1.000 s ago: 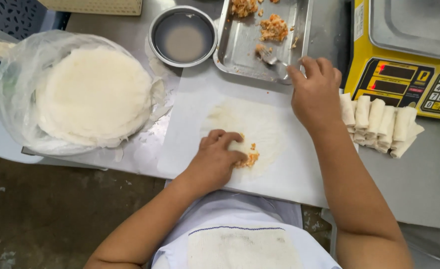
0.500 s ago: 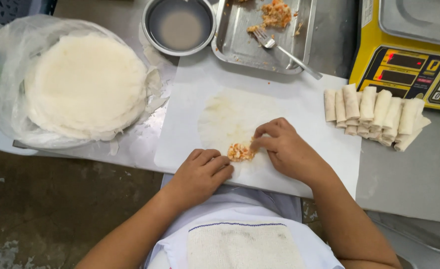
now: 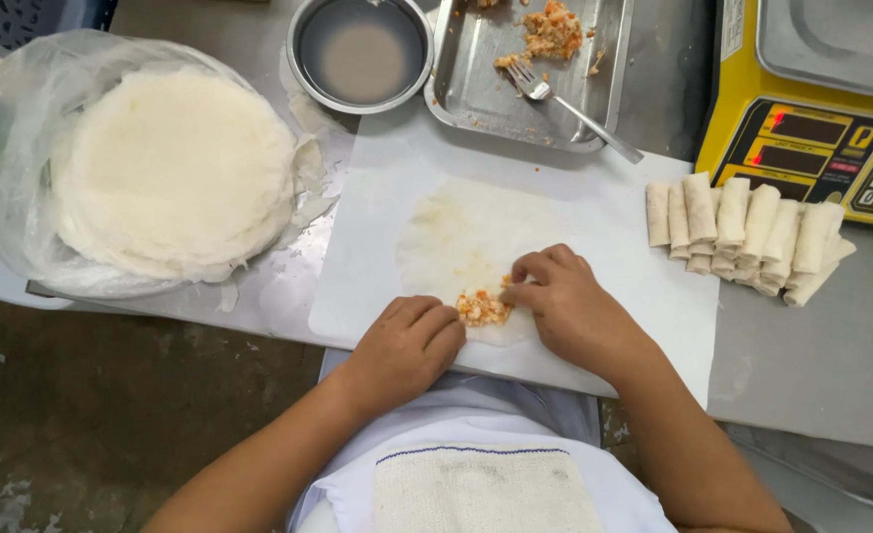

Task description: Preparing spring rolls by portioning filling onto wrappers and rolling them tightly.

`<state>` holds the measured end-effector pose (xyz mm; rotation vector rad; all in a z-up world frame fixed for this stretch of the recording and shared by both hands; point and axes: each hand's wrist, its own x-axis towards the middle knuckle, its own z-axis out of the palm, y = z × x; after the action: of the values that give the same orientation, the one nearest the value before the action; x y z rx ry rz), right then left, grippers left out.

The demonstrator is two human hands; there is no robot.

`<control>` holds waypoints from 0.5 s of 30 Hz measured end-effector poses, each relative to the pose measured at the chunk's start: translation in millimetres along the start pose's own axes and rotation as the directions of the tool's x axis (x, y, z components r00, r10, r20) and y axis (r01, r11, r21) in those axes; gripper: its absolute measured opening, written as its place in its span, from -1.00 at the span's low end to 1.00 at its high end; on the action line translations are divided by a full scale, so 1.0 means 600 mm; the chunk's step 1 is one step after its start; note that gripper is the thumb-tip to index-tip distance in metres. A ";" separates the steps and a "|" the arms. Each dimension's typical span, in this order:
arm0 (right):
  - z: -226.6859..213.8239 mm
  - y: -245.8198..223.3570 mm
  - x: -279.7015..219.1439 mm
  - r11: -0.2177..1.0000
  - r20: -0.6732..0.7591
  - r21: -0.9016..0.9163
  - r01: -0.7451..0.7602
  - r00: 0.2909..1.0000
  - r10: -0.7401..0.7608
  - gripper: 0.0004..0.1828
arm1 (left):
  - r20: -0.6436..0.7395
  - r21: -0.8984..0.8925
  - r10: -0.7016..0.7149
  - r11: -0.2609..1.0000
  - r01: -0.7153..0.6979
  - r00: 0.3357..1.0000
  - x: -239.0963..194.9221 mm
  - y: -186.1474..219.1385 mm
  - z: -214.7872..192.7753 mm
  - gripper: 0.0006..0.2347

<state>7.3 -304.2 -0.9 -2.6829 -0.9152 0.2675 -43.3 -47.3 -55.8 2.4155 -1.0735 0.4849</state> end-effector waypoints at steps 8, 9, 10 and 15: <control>-0.001 0.002 0.024 0.996 -0.365 0.085 0.023 0.931 0.010 -0.84 | 0.084 -0.120 -0.395 0.907 0.403 0.915 0.096 -0.070 0.006 -0.80; 0.013 0.006 0.035 0.997 -0.400 0.004 0.073 0.914 -0.065 -0.84 | 0.189 -0.100 -0.477 0.860 0.500 0.858 0.111 -0.086 0.004 -0.77; 0.013 -0.004 0.043 0.997 -0.403 0.001 0.076 0.912 -0.069 -0.84 | 0.184 -0.098 -0.477 0.861 0.498 0.860 0.123 -0.082 -0.008 -0.77; 0.046 -0.004 0.082 0.999 -0.052 -0.004 0.036 0.998 -0.036 -0.68 | 0.284 -0.075 -0.408 0.893 0.445 0.868 0.128 -0.077 -0.001 -0.75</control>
<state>37.1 -266.3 -29.8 -2.6601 -0.9481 0.1877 40.7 -65.6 -29.8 2.5332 -0.6026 -0.0602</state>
